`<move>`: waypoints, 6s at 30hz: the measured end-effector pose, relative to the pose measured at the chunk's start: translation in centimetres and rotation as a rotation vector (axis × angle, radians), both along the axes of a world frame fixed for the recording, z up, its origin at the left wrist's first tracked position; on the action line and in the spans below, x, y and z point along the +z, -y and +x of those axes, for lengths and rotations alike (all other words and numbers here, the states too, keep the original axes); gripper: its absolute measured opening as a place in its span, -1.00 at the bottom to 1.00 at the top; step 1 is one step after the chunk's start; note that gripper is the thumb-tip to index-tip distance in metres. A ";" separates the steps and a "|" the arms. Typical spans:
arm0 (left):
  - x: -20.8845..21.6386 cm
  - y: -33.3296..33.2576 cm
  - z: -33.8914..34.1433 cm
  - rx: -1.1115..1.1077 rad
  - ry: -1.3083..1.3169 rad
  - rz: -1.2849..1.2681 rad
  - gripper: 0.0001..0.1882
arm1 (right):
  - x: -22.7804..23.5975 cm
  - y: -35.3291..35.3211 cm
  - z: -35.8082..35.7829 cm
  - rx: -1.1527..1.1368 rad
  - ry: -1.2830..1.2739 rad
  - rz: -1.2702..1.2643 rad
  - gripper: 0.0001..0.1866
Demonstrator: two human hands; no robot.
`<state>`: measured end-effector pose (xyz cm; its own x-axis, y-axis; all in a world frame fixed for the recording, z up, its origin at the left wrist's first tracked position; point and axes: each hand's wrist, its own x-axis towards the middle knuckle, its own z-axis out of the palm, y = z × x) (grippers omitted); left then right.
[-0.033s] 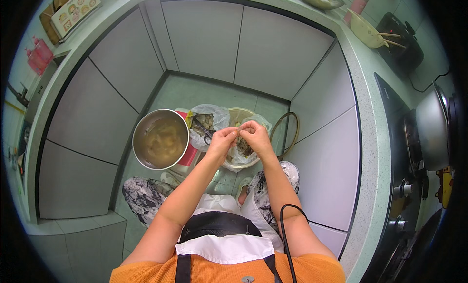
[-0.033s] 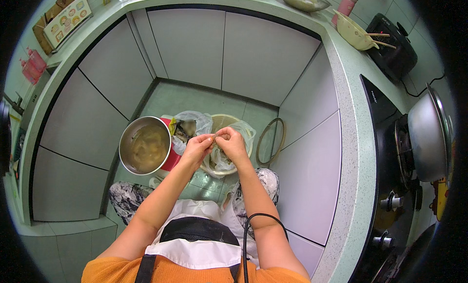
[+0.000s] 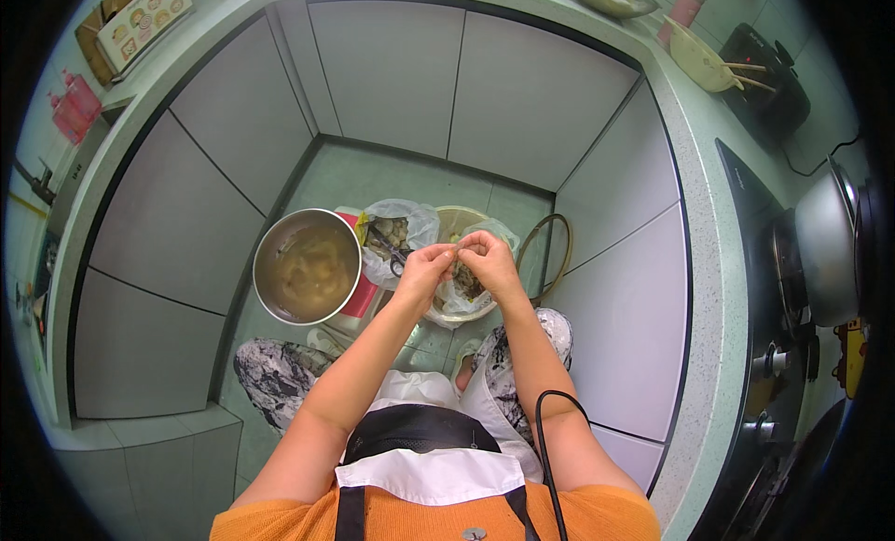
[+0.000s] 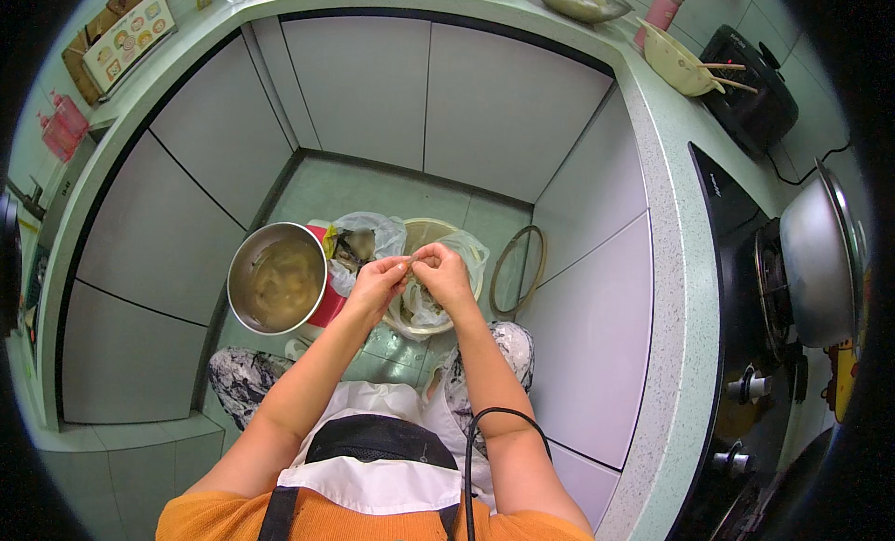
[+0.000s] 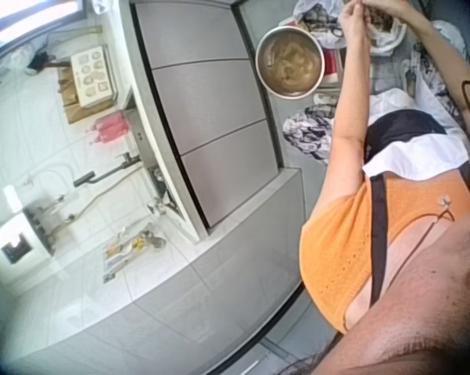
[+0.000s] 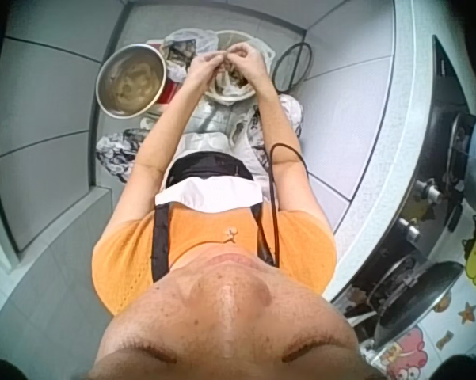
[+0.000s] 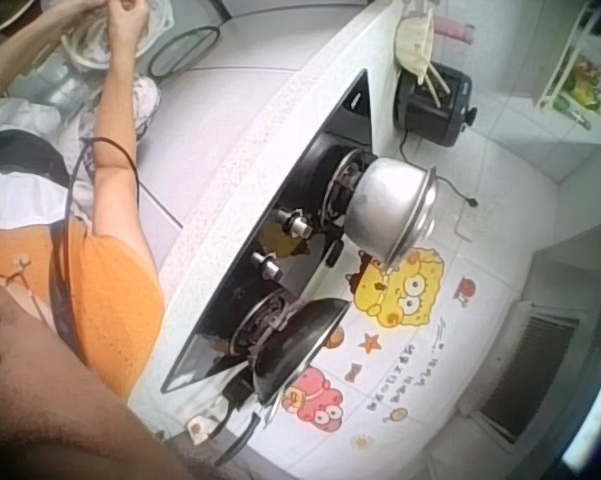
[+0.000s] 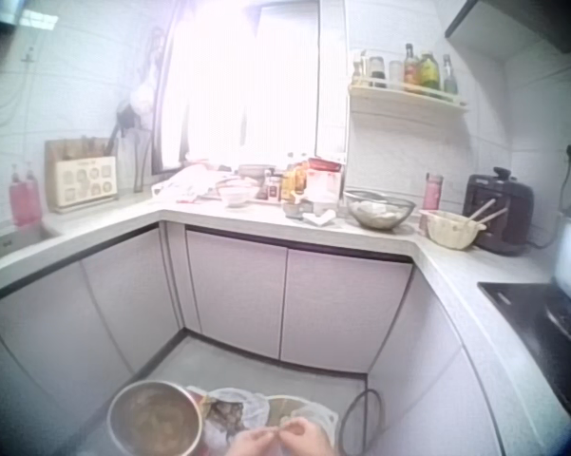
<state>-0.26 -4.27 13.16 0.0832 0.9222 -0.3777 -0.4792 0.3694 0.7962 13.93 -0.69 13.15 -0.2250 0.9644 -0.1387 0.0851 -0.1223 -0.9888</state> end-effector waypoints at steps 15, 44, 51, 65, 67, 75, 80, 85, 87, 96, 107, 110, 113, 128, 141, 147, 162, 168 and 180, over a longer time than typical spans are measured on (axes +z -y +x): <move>0.5 0.4 0.6 -0.002 -0.194 0.087 -0.79 | -0.1 0.0 -0.1 -0.044 -0.054 0.029 -0.87; 0.1 0.3 0.0 0.041 -0.083 0.061 -0.81 | 1.0 0.7 0.2 0.018 0.021 -0.008 -0.81; 0.7 0.7 0.7 0.050 -0.287 0.198 -0.79 | 1.2 0.6 0.1 -0.005 -0.099 -0.132 -0.87; -1.8 0.8 0.7 0.105 -0.568 0.337 -0.80 | 0.3 0.8 -0.1 -0.063 0.145 0.051 -0.87; -1.6 0.8 0.7 0.110 -0.567 0.331 -0.80 | 0.8 0.8 -0.3 -0.065 0.192 0.050 -0.87; -1.6 0.6 0.8 0.121 -0.538 0.339 -0.80 | 1.8 1.1 -0.6 -0.053 -0.010 0.005 -0.90; 0.3 1.1 1.0 0.069 -0.420 0.243 -0.80 | 2.0 1.1 -0.4 -0.048 0.021 -0.028 -0.91; -0.1 1.1 1.0 0.069 -0.300 0.191 -0.81 | 1.9 0.9 -0.4 -0.052 0.003 -0.069 -0.91; -0.5 1.0 0.8 0.068 -0.219 0.144 -0.81 | 1.6 0.9 -0.3 -0.046 -0.006 -0.085 -0.90; -0.7 0.8 -0.2 0.018 0.049 0.011 -0.83 | 2.1 0.7 -0.1 -0.017 -0.167 -0.229 -0.82; -1.4 1.3 -2.3 -0.009 0.307 -0.134 -0.72 | 1.5 0.5 -0.5 0.012 -0.125 -0.219 -0.82; -1.9 1.8 -3.1 -0.018 0.207 -0.134 -0.68 | 1.2 0.4 -0.9 -0.001 -0.089 -0.172 -0.82; -2.4 2.8 -4.0 -0.008 -0.119 -0.024 -0.74 | 0.5 0.1 -1.3 -0.006 0.023 -0.097 -0.83; -5.0 -0.8 -9.4 0.217 -0.224 -0.094 -0.50 | -2.0 -0.5 -5.8 0.104 0.380 0.032 -0.82; -11.8 6.7 -24.8 0.271 -1.238 -0.024 -0.79 | -5.4 -0.9 -12.8 0.331 0.763 0.641 -0.87; -13.3 6.4 -25.6 -0.164 -1.793 -0.114 -0.72 | -5.2 -0.2 -20.8 0.552 0.697 0.801 -0.83; -12.6 3.3 -25.7 -0.677 -1.594 -0.302 -0.64 | -13.3 -1.2 -28.1 0.952 1.540 0.723 -0.73; -13.1 4.4 -26.1 -0.493 -1.629 -0.306 -0.72 | -11.6 -0.2 -27.3 1.002 1.530 0.754 -0.79; -13.8 6.1 -25.4 0.270 -1.510 -0.077 -0.71 | -6.6 -2.1 -21.6 0.427 0.415 0.081 -0.91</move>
